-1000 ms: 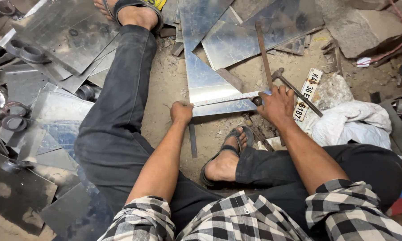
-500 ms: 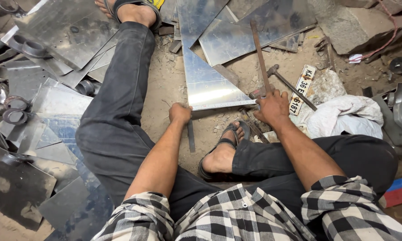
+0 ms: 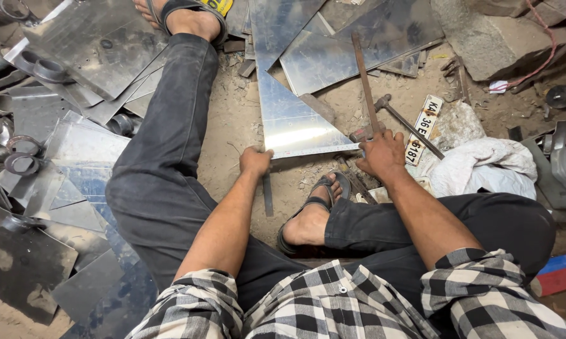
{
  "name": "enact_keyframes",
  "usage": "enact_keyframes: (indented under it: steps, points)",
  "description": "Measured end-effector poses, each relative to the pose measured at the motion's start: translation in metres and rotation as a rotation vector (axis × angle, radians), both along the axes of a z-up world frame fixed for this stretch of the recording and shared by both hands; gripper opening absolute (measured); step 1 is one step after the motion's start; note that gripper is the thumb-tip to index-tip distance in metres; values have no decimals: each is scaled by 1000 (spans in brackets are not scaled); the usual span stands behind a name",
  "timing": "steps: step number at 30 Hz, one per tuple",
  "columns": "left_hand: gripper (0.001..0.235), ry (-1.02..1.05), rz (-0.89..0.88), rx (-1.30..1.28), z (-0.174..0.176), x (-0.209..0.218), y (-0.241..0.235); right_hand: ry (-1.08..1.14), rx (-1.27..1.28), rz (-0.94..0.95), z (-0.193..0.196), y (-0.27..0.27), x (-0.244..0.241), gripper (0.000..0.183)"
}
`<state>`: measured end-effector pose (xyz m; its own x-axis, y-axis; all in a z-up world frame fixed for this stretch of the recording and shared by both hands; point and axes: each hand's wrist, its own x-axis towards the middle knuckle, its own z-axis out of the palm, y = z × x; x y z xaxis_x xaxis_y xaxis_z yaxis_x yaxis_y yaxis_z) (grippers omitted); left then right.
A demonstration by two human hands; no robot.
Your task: The person measures a metal sheet with a ruler, marks it, and uses a chisel and hammer to cut out a small piece. They then file the edges of the cut piece with a metal file.
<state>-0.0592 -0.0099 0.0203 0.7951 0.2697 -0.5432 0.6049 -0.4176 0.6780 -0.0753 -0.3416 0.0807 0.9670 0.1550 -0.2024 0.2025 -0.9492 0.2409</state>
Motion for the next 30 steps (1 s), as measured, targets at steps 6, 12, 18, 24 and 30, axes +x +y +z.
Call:
enact_keyframes:
  steps: [6,12,18,24,30]
  points:
    - [25,-6,103,-71,-33,10,3,16,-20,-8,11,5,-2,50]
    - [21,26,208,26,-33,17,25,23,82,85,13,20,-8,51]
    - [36,-22,138,179,-53,19,29,60,101,75,17,23,-9,50]
    - [84,-85,229,259,49,-14,-15,93,183,16,8,12,-7,48]
    - [56,-239,629,-72,-10,-35,-97,140,183,-14,8,14,-3,49]
